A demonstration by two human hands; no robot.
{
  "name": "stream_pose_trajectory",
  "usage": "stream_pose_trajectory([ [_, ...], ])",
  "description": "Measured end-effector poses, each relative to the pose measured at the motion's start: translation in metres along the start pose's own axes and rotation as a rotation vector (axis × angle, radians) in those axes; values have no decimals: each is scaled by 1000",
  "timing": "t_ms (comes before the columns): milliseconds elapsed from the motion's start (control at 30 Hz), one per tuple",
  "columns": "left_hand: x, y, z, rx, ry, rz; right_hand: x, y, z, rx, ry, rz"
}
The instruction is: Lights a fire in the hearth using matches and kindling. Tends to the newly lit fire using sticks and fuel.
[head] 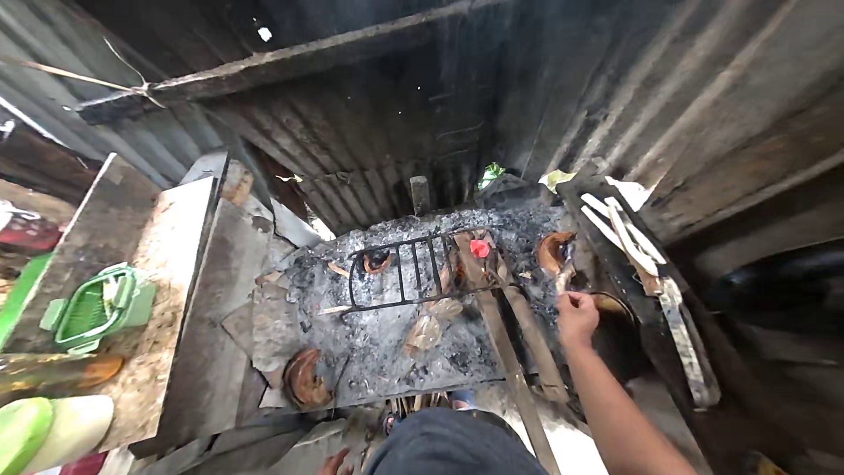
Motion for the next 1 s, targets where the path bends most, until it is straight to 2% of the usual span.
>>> stream_pose_trajectory([
  [100, -6, -2, 6, 31, 22, 37, 10, -26, -7, 48, 220, -177],
  [233, -7, 3, 9, 33, 22, 47, 14, -22, -20, 82, 101, -71],
  [333, -5, 11, 9, 22, 33, 53, 16, -27, -21, 119, 164, -116],
  [433, 1, 21, 8, 6, 30, 42, 16, -21, -27, 85, 86, -133],
  [533, 2, 26, 2, -5, 35, 27, 17, -19, -32, 111, 157, -170],
  [633, 3, 28, -4, 4, 14, 46, 20, -12, -39, 100, 101, -128],
  [733, 4, 32, -7, -11, 22, 50, 26, -10, -42, 146, 172, -151],
  [833, 7, 37, -4, -9, 29, 48, 30, -9, -44, 117, 107, -128],
  [1000, 13, 43, -2, -6, 22, 3, 38, -8, -44, 66, 130, -106],
])
Point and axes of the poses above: each hand's wrist, its own z-axis towards the middle knuckle, its own x-axis out of the palm, y = z × x, the point moved 1 cm from there along z, towards the middle knuckle, and after that the axes turned 12 degrees about z, right-handed, at the moved point
